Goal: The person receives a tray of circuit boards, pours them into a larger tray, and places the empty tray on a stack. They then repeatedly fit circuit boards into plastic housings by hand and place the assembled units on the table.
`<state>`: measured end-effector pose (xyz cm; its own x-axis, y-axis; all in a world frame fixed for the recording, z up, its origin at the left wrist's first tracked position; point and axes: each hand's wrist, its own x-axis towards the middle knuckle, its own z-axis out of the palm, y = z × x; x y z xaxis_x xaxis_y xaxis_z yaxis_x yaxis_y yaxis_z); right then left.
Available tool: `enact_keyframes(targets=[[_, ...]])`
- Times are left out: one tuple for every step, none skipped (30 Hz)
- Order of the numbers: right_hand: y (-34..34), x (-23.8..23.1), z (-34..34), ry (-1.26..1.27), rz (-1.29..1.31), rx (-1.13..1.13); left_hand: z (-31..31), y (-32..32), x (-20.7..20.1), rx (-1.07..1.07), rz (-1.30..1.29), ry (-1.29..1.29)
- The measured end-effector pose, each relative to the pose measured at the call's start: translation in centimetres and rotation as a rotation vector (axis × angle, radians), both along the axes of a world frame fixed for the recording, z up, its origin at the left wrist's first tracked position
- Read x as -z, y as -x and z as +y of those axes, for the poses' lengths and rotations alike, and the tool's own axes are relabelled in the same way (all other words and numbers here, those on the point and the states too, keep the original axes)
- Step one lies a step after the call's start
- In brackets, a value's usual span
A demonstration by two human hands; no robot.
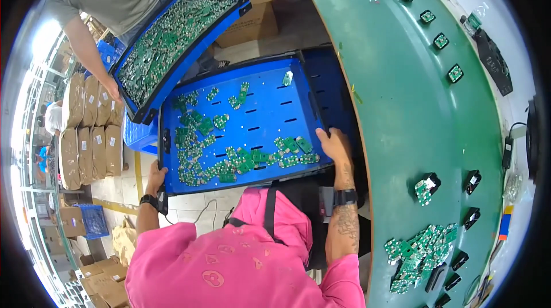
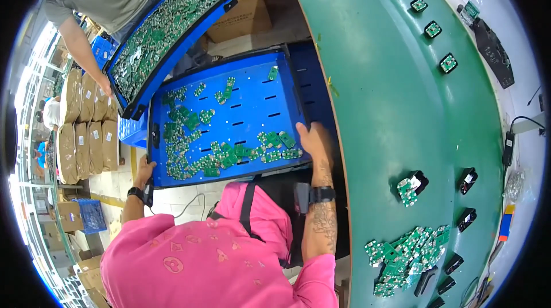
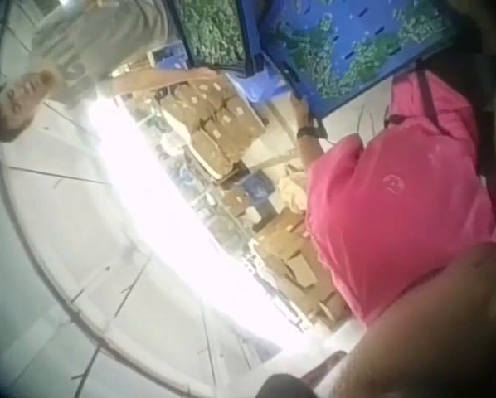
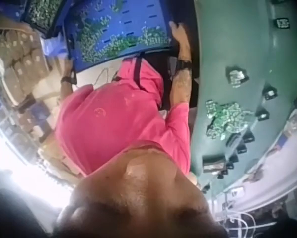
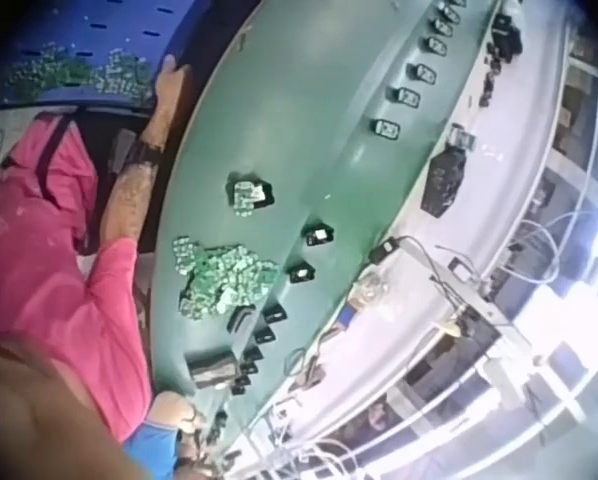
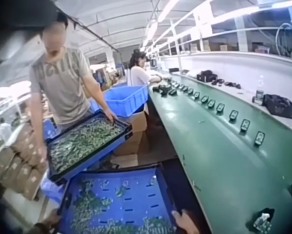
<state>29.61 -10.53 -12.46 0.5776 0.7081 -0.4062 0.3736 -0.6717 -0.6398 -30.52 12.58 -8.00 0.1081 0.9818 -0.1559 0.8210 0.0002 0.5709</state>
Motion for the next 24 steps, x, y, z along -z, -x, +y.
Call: enact_keyframes(targets=[[1.0, 0.2, 0.8, -0.019, -0.06, 0.027, -0.6, 1.0, 0.3, 0.012, -0.047, -0.01], [1.5, 0.3, 1.0, -0.049, -0.072, 0.057, -1.0, 1.9, 0.7, -0.029, -0.026, 0.03], [1.9, 0.4, 1.1, -0.077, -0.087, 0.094, -1.2, 2.0, 1.2, -0.062, -0.008, 0.071], [1.8, 1.2, 1.4, -0.093, -0.097, 0.1, -1.3, 2.1, 1.6, -0.075, 0.007, 0.116], [1.4, 2.0, 1.2, -0.038, -0.109, 0.042, -1.0, 2.1, 2.1, -0.086, 0.022, 0.163], [0.7, 3.3, 1.3, 0.012, -0.127, -0.024, -0.2, 1.6, 2.8, -0.109, -0.002, 0.17], [0.4, 5.1, 1.0, 0.035, -0.189, -0.019, 0.6, 1.0, 3.6, -0.115, -0.013, 0.151], [0.0, 5.0, 1.2, 0.085, -0.155, -0.032, 1.3, 0.7, 4.3, -0.116, -0.047, 0.148], [0.4, 3.5, 1.1, 0.126, -0.177, -0.062, 0.8, 1.4, 4.8, -0.127, -0.074, 0.157], [1.0, 2.3, 0.2, 0.093, -0.177, -0.066, -0.5, 2.0, 5.0, -0.157, -0.077, 0.156], [1.2, 0.7, 0.3, 0.044, -0.187, -0.055, -0.4, 1.7, 4.6, -0.175, -0.142, 0.176], [1.6, -1.0, -0.1, 0.06, -0.22, -0.079, -0.8, 1.7, 4.1, -0.188, -0.206, 0.208], [2.1, -2.6, -0.9, 0.081, -0.257, -0.108, -1.7, 1.9, 3.2, -0.203, -0.222, 0.21], [2.4, -4.1, -1.5, 0.078, -0.279, -0.121, -2.6, 1.8, 2.0, -0.191, -0.195, 0.256], [2.6, -5.7, -2.0, 0.092, -0.319, -0.148, -3.2, 1.7, 1.3, -0.18, -0.175, 0.297], [3.6, -7.1, -2.2, 0.103, -0.356, -0.178, -3.8, 3.0, 0.8, -0.225, -0.172, 0.306], [4.1, -8.2, -2.5, 0.093, -0.385, -0.2, -4.4, 4.3, 0.6, -0.245, -0.203, 0.298], [4.9, -8.8, -3.4, 0.113, -0.42, -0.267, -5.6, 5.5, -0.8, -0.221, -0.084, 0.324], [6.1, -9.6, -4.1, 0.13, -0.452, -0.338, -6.8, 7.5, -2.2, -0.201, 0.036, 0.348], [7.3, -10.4, -4.8, 0.149, -0.459, -0.385, -7.6, 9.6, -2.8, -0.223, 0.019, 0.354], [8.9, -11.4, -5.1, 0.161, -0.462, -0.439, -8.5, 12.4, -3.4, -0.162, 0.078, 0.329], [10.6, -12.5, -5.8, 0.095, -0.491, -0.492, -9.5, 14.6, -3.2, -0.093, 0.131, 0.309], [12.4, -13.9, -6.2, 0.088, -0.474, -0.505, -10.8, 16.3, -2.9, -0.115, 0.109, 0.313], [13.2, -14.6, -7.0, 0.067, -0.477, -0.531, -12.7, 17.1, -2.4, -0.119, 0.054, 0.307]])
